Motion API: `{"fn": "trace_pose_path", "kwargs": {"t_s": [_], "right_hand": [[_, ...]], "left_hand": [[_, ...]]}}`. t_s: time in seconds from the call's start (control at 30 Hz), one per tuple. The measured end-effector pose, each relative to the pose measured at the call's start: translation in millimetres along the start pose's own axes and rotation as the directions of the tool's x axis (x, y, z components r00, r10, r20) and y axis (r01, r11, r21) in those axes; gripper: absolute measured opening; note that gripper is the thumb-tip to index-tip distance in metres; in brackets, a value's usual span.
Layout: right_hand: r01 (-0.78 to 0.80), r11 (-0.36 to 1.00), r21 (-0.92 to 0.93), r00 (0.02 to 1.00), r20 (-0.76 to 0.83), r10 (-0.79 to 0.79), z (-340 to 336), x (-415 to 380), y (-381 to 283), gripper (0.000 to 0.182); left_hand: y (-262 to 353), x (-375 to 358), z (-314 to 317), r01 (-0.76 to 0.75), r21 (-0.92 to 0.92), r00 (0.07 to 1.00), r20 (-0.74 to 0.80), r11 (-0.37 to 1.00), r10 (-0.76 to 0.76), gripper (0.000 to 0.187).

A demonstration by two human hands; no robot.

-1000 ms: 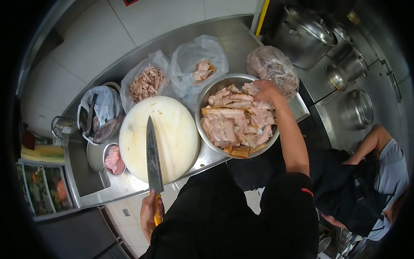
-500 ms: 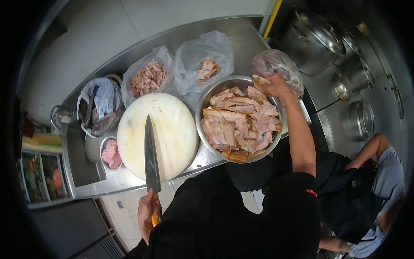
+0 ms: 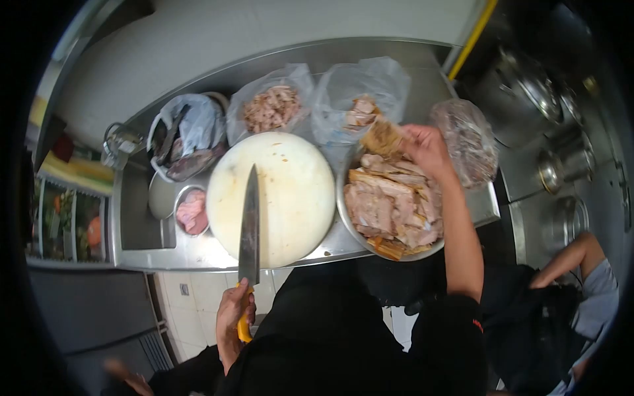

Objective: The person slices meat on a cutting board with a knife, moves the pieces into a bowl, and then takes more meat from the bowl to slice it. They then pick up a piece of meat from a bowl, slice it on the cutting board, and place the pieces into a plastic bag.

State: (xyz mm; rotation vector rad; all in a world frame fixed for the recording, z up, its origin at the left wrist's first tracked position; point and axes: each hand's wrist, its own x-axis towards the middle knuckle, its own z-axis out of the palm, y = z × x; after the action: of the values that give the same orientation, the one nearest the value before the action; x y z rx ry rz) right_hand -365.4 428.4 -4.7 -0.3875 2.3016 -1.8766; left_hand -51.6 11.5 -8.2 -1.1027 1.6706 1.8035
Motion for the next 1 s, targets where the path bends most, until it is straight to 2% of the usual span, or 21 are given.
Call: {"fn": "trace_pose_path", "kwargs": {"t_s": [0.03, 0.1, 0.17, 0.27, 0.37, 0.4, 0.5, 0.53, 0.63, 0.73, 0.83, 0.97, 1.0], "right_hand": [[0.059, 0.998, -0.036, 0.998, 0.024, -0.058, 28.9, -2.6, 2.8, 0.021], [0.29, 0.924, -0.25, 0.943, -0.088, -0.32, 108.5, -20.4, -2.1, 0.021], [0.384, 0.792, -0.474, 0.908, 0.037, -0.418, 164.8, -37.9, 17.5, 0.042], [0.302, 0.779, -0.549, 0.953, 0.19, -0.235, 210.4, -60.3, 41.7, 0.072], [0.19, 0.84, -0.509, 0.98, 0.151, -0.13, 212.0, -61.9, 51.5, 0.093], [0.199, 0.807, -0.556, 0.98, 0.089, -0.18, 213.1, -60.1, 51.8, 0.085], [0.232, 0.778, -0.584, 0.972, 0.176, -0.158, 210.8, -46.8, 42.3, 0.077], [0.261, 0.803, -0.536, 0.96, 0.229, -0.16, 212.6, -41.5, 38.3, 0.071], [0.359, 0.781, -0.51, 0.917, 0.35, -0.193, 226.5, -24.8, 48.4, 0.072], [0.534, 0.721, -0.442, 0.811, 0.508, -0.289, 238.5, -0.1, 66.4, 0.075], [0.544, 0.665, -0.512, 0.771, 0.618, -0.155, 243.3, 10.4, 59.7, 0.074], [0.456, 0.734, -0.503, 0.846, 0.5, -0.182, 260.1, -9.0, 64.1, 0.075], [0.424, 0.739, -0.523, 0.878, 0.437, -0.195, 270.3, -27.1, 66.7, 0.076]], "left_hand": [[-0.4, 0.6, -1.8, -0.008, 0.021, 1.0, -0.007, 1.0, 0.008, 0.052], [-3.2, 0.1, -5.0, -0.006, 0.067, 1.0, -0.016, 0.998, 0.007, 0.051], [-6.6, -1.7, -7.4, 0.001, 0.092, 0.998, -0.058, 0.996, 0.004, 0.052], [-18.9, -1.1, -12.3, -0.002, 0.107, 0.996, -0.092, 0.994, 0.012, 0.054], [-27.8, -9.2, -17.6, 0.003, 0.119, 0.993, -0.115, 0.993, 0.011, 0.055], [-30.1, -10.2, -18.8, 0.014, 0.12, 0.992, -0.125, 0.993, 0.001, 0.056], [-39.6, -12.0, -23.7, 0.035, 0.126, 0.988, -0.151, 0.991, -0.016, 0.059], [-45.6, -8.4, -24.6, 0.035, 0.123, 0.987, -0.157, 0.992, -0.016, 0.06], [-50.9, -7.5, -27.6, 0.042, 0.132, 0.983, -0.182, 0.99, -0.018, 0.063], [-46.4, -6.7, -26.7, 0.059, 0.149, 0.985, -0.17, 0.987, -0.033, 0.065], [-49.9, -4.9, -26.7, 0.054, 0.155, 0.985, -0.172, 0.986, -0.027, 0.065], [-37.5, -13.2, -28.5, 0.124, 0.134, 0.98, -0.169, 0.983, -0.101, 0.068], [-43.6, -12.4, -28.7, 0.063, 0.187, 0.978, -0.209, 0.98, -0.023, 0.068]]}}
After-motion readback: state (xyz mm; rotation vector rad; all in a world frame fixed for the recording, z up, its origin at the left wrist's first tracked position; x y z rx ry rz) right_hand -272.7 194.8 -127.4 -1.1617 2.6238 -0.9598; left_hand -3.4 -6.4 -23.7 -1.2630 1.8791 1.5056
